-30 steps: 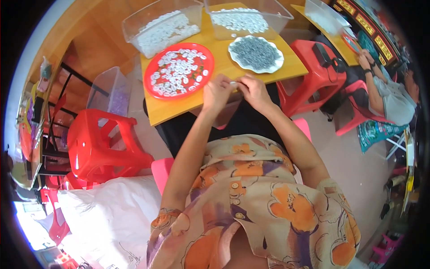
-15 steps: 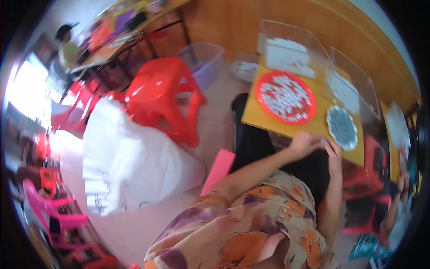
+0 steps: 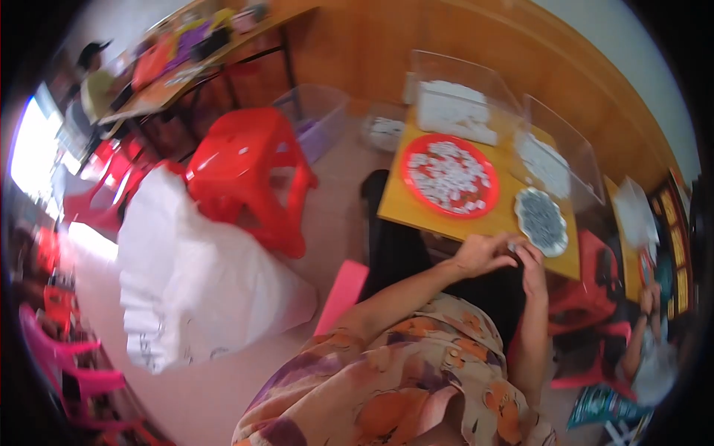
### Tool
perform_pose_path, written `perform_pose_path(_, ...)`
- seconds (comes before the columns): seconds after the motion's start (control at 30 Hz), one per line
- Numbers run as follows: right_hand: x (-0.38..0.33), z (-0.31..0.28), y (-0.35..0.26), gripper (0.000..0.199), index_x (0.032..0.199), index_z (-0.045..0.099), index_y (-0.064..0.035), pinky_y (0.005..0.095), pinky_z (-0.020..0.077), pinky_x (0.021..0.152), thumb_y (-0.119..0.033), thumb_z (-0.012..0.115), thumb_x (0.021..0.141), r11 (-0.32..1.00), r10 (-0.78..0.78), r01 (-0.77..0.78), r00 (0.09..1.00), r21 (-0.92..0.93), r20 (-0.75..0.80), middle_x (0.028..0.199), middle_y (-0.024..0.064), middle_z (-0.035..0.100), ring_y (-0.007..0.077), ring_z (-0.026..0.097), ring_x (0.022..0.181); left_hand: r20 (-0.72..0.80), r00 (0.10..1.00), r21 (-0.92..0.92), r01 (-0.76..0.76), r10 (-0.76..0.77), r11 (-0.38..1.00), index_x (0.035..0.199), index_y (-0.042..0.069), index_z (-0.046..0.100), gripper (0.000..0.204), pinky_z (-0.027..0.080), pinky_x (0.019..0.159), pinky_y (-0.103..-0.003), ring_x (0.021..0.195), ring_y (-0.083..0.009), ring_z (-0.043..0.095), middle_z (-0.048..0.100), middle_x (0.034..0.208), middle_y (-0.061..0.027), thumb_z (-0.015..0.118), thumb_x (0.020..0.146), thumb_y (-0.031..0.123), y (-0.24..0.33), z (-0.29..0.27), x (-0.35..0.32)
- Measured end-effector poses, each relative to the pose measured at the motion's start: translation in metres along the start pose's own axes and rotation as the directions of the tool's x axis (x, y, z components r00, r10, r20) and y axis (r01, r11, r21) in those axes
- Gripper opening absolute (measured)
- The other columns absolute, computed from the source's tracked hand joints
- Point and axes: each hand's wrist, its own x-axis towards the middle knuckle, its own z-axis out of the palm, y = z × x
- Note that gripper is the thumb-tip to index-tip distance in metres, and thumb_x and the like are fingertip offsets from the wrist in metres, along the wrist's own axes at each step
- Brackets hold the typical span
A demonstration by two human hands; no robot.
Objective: Picking small white components from a tray and placing them into a plastic bag.
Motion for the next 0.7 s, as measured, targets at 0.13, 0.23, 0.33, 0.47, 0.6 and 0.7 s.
perform_pose_path(0.13,0.011,0.010,0.008,0.027,0.115,0.078,-0.0007,0.0313,0.0513,0.099,-0.018,0.061,0.104,1.000,-0.005,0.003,0.999,0.023,0.054,0.109,0.0039,0.076,0.0145,0.068,0.104,-0.147,0.988,0.032,-0.042,0.046,0.999,0.112,0.008,0.066,0.034,0.058,0.062,-0.039,0.071,-0.0274,0.076,0.074,0.081,-0.0101,0.084,0.094,0.030,-0.006,-0.003,0.000)
perform_pose_path(0.23,0.015,0.008,-0.007,0.026,0.105,0.078,-0.0050,0.0270,0.0507,0.080,-0.022,0.058,0.104,0.983,0.156,-0.166,0.979,0.076,0.128,0.095,0.0009,0.073,0.0113,0.066,0.089,-0.255,0.961,0.058,-0.095,0.106,0.994,0.099,0.006,0.064,0.022,0.054,0.056,-0.035,0.062,-0.0239,0.071,0.070,0.075,-0.0100,0.083,0.094,0.014,0.014,-0.012,0.013)
perform_pose_path(0.33,0.044,-0.029,-0.048,0.025,0.106,0.078,-0.0060,0.0280,0.0523,0.075,-0.025,0.061,0.103,0.964,0.266,-0.267,0.960,0.004,0.083,0.096,0.0033,0.074,0.0129,0.067,0.084,-0.304,0.929,0.072,-0.199,0.211,0.977,0.095,0.006,0.063,0.021,0.048,0.051,-0.033,0.054,-0.0203,0.063,0.067,0.071,-0.0078,0.084,0.091,0.007,0.041,-0.012,0.030)
perform_pose_path(0.47,0.076,-0.034,-0.141,0.038,0.126,0.072,-0.0021,0.0288,0.0544,0.077,-0.032,0.057,0.109,0.930,-0.059,0.079,0.996,0.359,-0.067,0.109,0.0080,0.074,0.0127,0.067,0.085,-0.294,0.896,0.086,-0.322,0.332,0.943,0.094,0.006,0.063,0.022,0.043,0.049,-0.032,0.050,-0.0185,0.056,0.063,0.067,-0.0058,0.084,0.088,0.004,0.080,-0.027,0.037)
perform_pose_path(0.6,0.062,0.021,-0.126,0.036,0.133,0.072,-0.0037,0.0285,0.0546,0.078,-0.028,0.067,0.106,0.999,-0.004,-0.006,0.985,0.054,0.174,0.111,0.0078,0.076,0.0117,0.069,0.087,-0.369,0.793,0.075,-0.494,0.485,0.866,0.099,0.005,0.063,0.025,0.042,0.049,-0.030,0.049,-0.0166,0.055,0.064,0.070,-0.0050,0.083,0.086,-0.002,0.129,-0.051,0.050)
perform_pose_path(0.7,0.023,0.062,-0.053,0.027,0.123,0.078,-0.0043,0.0278,0.0565,0.083,-0.019,0.073,0.101,0.983,0.116,-0.155,0.941,0.101,0.319,0.106,0.0016,0.077,0.0096,0.070,0.095,-0.410,0.749,0.015,-0.566,0.521,0.825,0.106,0.002,0.062,0.030,0.044,0.051,-0.027,0.057,-0.0140,0.060,0.071,0.081,-0.0096,0.082,0.084,-0.002,0.152,-0.066,0.052)
